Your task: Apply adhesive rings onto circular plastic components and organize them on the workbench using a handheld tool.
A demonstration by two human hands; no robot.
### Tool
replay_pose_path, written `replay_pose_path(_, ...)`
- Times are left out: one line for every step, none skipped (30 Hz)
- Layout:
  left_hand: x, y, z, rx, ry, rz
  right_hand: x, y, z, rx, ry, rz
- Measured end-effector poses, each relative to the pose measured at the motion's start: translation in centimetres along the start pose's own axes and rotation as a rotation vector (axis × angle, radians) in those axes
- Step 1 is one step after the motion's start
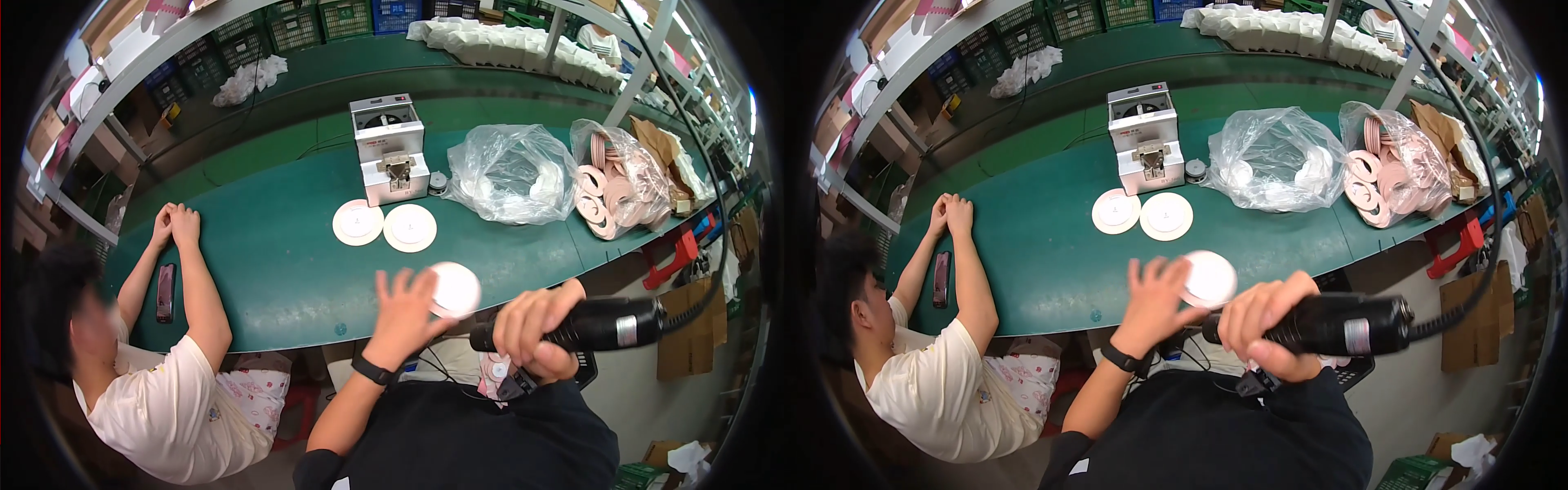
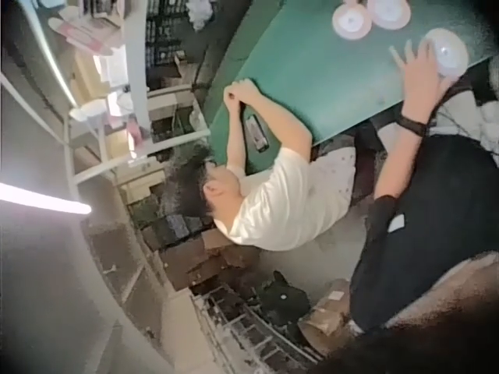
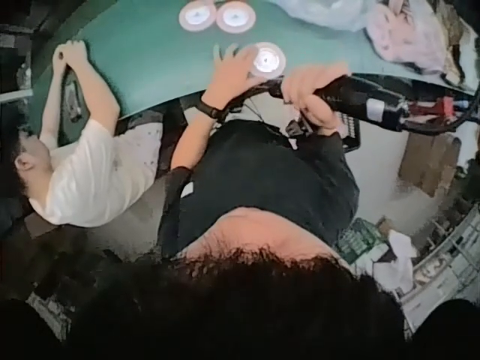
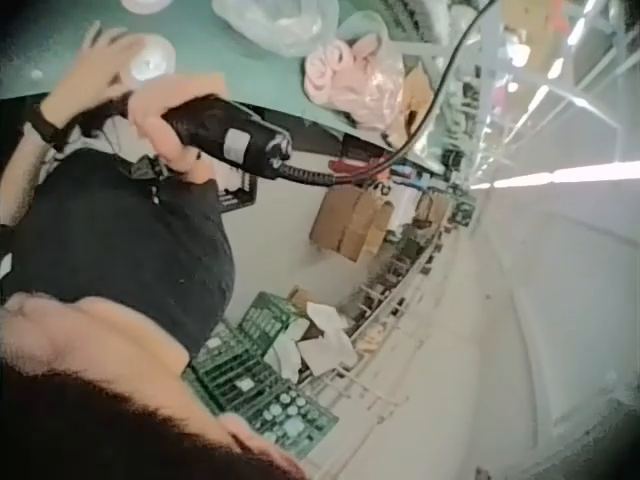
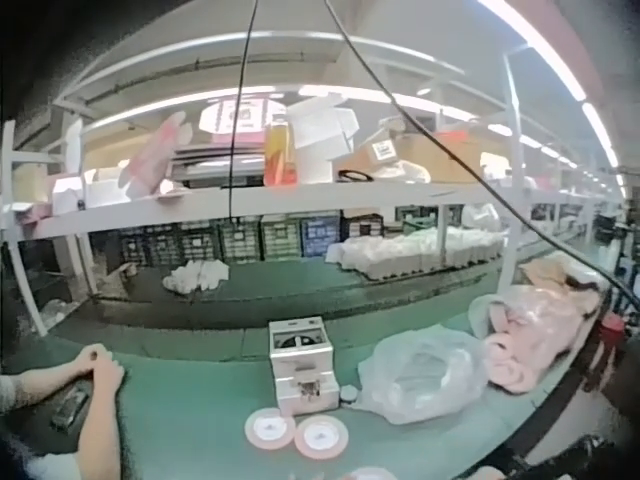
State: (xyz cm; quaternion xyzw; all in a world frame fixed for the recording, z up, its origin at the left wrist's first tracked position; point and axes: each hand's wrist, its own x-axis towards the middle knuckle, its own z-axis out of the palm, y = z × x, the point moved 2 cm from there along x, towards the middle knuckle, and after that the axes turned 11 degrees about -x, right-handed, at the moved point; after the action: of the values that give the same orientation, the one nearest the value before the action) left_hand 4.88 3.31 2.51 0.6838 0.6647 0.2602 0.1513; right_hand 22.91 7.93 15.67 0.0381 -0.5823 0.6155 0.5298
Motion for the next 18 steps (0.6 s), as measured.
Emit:
replay_pose_path(0.5, 1.3, 0.5, -0.073, -0.094, 0.12, -0.1, -0.5, -0.1, -0.01, -0.105, -0.034)
replay_pose_path(0.8, 2.0, 0.8, -0.146, -0.187, 0.238, -0.2, -0.7, -0.5, -0.008, -0.105, -0.036)
replay_pose_path(1.3, 2.1, 0.6, -0.148, -0.19, 0.243, -0.4, -1.0, -0.8, -0.017, -0.092, -0.05)
replay_pose_path(2.2, 1.9, 0.2, -0.104, -0.13, 0.208, -0.5, -1.2, -1.1, -0.025, -0.081, -0.063)
replay_pose_path(3.1, 1.6, -0.3, -0.06, -0.069, 0.172, -0.6, -1.3, -1.3, -0.033, -0.07, -0.077)
replay_pose_path(3.5, 1.3, -0.7, -0.017, -0.009, 0.136, -0.7, -1.3, -1.4, -0.037, -0.068, -0.076)
replay_pose_path(3.7, 0.7, -0.8, -0.019, -0.01, 0.139, -0.8, -1.1, -1.6, -0.047, -0.015, -0.063)
replay_pose_path(3.8, -0.6, -0.7, 0.027, -0.027, 0.076, -0.8, -0.7, -1.9, -0.053, 0.034, -0.05)
replay_pose_path(4.0, -1.9, -0.8, 0.072, -0.044, 0.012, -0.8, -0.4, -2.2, -0.058, 0.082, -0.037)
replay_pose_path(4.0, -2.8, -0.7, 0.118, -0.06, -0.054, -0.6, -0.1, -2.3, -0.056, 0.078, -0.037)
replay_pose_path(3.9, -3.0, -0.8, 0.12, -0.059, -0.052, -0.3, 0.4, -2.4, -0.056, 0.106, -0.025)
replay_pose_path(3.2, -2.9, -0.8, 0.107, -0.057, -0.036, 0.1, 1.0, -2.5, -0.055, 0.134, -0.012)
replay_pose_path(2.2, -2.6, -0.8, 0.094, -0.057, -0.019, 0.5, 1.3, -2.5, -0.054, 0.163, 0.002)
replay_pose_path(1.3, -2.4, -0.9, 0.081, -0.056, -0.003, 1.2, 1.6, -2.5, -0.051, 0.164, 0.001)
replay_pose_path(0.4, -2.3, -1.1, 0.083, -0.057, -0.006, 2.2, 1.9, -2.6, -0.086, 0.164, 0.019)
replay_pose_path(-0.6, -2.2, -1.1, 0.057, -0.07, 0.005, 3.5, 2.6, -2.7, -0.121, 0.16, 0.039)
replay_pose_path(-1.5, -1.9, -1.2, 0.029, -0.086, 0.021, 5.1, 3.3, -3.2, -0.199, 0.139, -0.009)
replay_pose_path(-2.1, -1.9, -1.3, 0.003, -0.101, 0.034, 7.1, 4.2, -3.6, -0.274, 0.115, -0.057)
